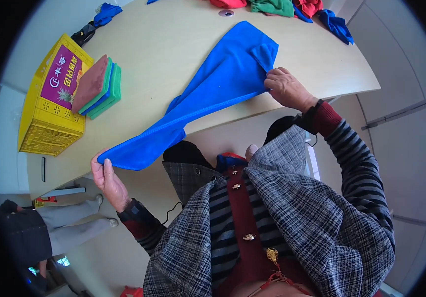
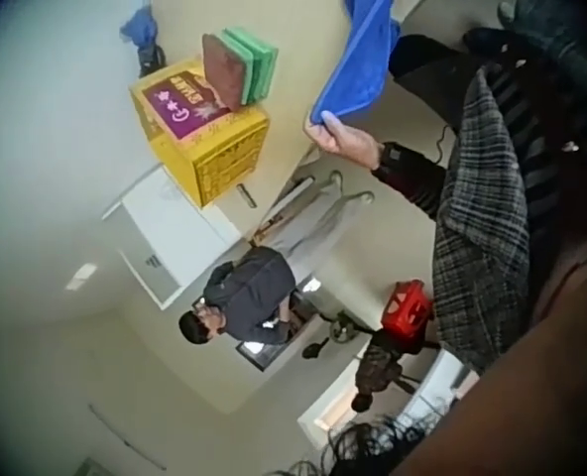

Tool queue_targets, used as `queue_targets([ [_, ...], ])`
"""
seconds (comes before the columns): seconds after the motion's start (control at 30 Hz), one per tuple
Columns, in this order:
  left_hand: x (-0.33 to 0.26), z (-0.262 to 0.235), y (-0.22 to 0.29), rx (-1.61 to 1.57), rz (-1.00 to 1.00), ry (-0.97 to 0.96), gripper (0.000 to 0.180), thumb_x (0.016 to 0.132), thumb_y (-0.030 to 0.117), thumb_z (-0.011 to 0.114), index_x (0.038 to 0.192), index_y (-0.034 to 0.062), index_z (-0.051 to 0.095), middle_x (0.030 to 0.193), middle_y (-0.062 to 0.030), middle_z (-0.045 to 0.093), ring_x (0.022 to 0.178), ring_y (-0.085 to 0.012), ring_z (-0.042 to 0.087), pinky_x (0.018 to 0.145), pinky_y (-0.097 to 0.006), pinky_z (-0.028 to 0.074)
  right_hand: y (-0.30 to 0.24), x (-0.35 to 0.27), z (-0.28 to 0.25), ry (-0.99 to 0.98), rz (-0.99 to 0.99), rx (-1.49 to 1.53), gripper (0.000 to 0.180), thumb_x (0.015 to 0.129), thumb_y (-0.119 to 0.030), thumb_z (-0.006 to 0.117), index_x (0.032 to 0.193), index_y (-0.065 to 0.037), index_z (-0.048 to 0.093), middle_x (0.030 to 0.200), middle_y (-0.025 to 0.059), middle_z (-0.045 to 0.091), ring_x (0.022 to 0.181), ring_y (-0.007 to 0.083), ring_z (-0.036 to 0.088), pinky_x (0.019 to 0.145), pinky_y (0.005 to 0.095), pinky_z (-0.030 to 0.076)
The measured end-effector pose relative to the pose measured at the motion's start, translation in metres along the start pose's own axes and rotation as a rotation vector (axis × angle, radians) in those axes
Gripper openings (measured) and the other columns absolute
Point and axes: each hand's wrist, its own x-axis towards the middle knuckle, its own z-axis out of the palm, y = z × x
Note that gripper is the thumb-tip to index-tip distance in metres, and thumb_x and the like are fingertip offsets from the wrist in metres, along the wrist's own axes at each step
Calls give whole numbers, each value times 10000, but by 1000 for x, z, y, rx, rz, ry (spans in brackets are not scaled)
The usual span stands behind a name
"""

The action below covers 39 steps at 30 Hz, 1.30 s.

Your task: The person folds a brown cloth and adds it to a stack, then picks up a blue cloth, spreads it out, and folds it. Finally, they retrieve a green cloth from a pile, spread it, and fold it.

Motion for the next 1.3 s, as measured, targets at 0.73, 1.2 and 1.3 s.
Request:
queue_targets([
  [0.73, -27, 16, -39, 5, -276, -171, 176, 1003, 95, 574, 1154, 11, 602, 1076, -48, 650, 1003, -118, 593, 961, -280, 439, -77, 82, 71, 58, 170, 191, 83, 896, -125, 625, 923, -47, 623, 912, 134, 654, 897, 316, 662, 776, 400, 550],
  [1.2, -27, -8, -56, -43, -236, -90, 207, 1009, 109, 570, 1188, 8, 596, 1113, -54, 645, 1042, -126, 587, 980, -292, 428, -44, 69, 75, 209, 332, 309, 81, 949, -116, 591, 938, -37, 606, 927, 172, 652, 819, 298, 665, 717, 368, 540],
  [1.3, -30, -9, -53, -38, -234, -68, 196, 1009, 107, 566, 1171, 5, 603, 1097, -47, 644, 1031, -120, 579, 976, -288, 420, -23, 36, 33, 256, 562, 598, 121, 989, -147, 571, 1007, -40, 626, 918, 105, 660, 798, 211, 650, 731, 317, 528],
])
